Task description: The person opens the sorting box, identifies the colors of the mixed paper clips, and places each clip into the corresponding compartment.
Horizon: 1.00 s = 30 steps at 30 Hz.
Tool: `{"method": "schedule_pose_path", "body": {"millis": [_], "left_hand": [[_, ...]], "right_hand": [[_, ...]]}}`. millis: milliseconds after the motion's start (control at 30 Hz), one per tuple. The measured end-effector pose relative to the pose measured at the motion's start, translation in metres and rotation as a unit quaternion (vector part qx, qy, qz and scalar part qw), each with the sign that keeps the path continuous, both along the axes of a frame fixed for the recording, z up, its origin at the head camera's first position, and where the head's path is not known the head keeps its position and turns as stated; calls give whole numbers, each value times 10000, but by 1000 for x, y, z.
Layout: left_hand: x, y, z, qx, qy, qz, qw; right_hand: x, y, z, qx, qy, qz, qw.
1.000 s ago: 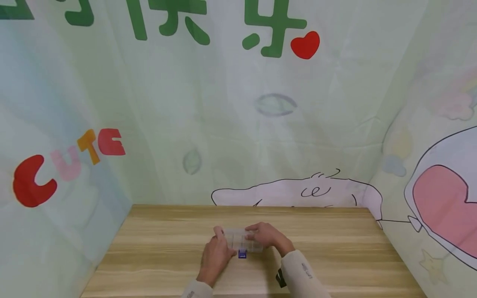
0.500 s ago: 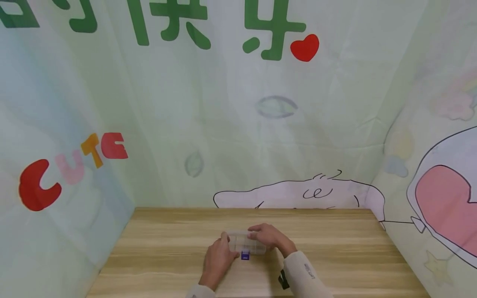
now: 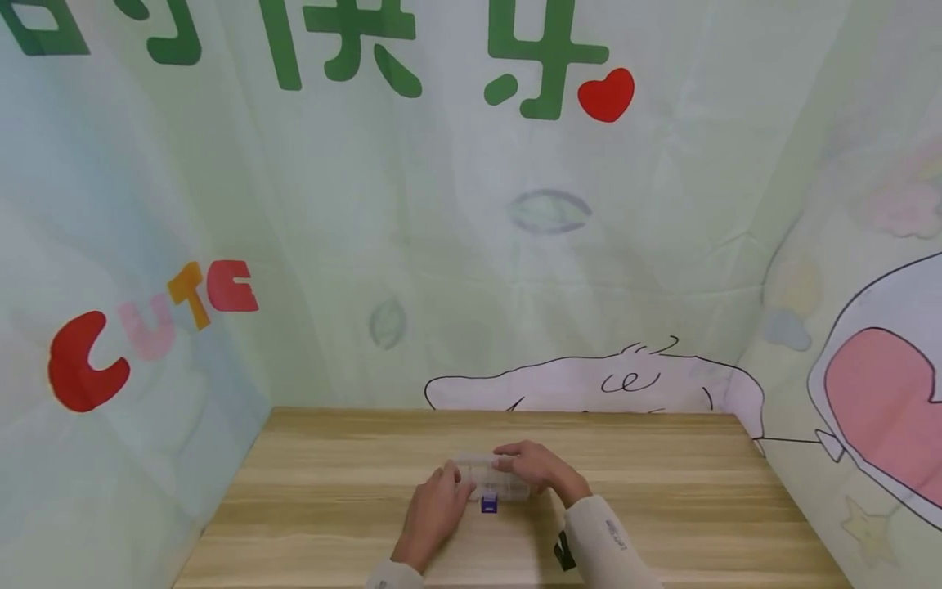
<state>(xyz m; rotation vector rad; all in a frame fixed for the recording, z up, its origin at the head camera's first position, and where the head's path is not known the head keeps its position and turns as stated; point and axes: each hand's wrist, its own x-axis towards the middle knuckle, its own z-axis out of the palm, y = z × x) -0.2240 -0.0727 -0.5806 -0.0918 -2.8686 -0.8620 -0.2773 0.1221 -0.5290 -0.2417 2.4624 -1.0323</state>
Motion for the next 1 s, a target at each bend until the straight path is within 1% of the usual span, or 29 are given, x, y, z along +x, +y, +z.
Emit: {"method": "schedule_pose_path", "body": {"millis": [100, 167, 233, 367, 433, 500, 567, 667, 700, 833, 1000], "left_hand": [[1, 1, -3, -381, 434, -15, 9983], [0, 2, -4, -562, 548, -14, 9969], [0, 3, -4, -692, 525, -57, 9962], [-1, 4, -1, -933, 243, -182, 9952], [-2, 5, 0, -1026, 116, -226, 9944], [-1, 5, 1, -1008, -2, -259, 9946], [-1, 5, 2, -977, -107, -289, 9947], [0, 4, 5, -896, -271, -337, 9950], [0, 3, 6, -883, -308, -361, 9950], [-3, 2, 7, -848, -448, -422, 9945], [-6, 3, 5, -778, -590, -374, 9945]], "right_hand": [[0, -1, -1, -49, 39, -54, 10000], [-1, -1, -2, -83, 81, -102, 9999], [-1, -2, -3, -108, 156, -108, 9998], [-2, -1, -5, -156, 278, -112, 9994], [-4, -1, -6, -143, 374, -193, 9990], [-4, -3, -7, -122, 383, -468, 9981], [-5, -5, -8, -119, 384, -828, 9958], [-4, -8, -8, -213, 346, -1412, 9891], [-4, -9, -8, -228, 387, -1540, 9870], [-2, -11, -9, -320, 514, -1822, 9814], [-2, -10, -14, -454, 755, -1951, 9768]]}}
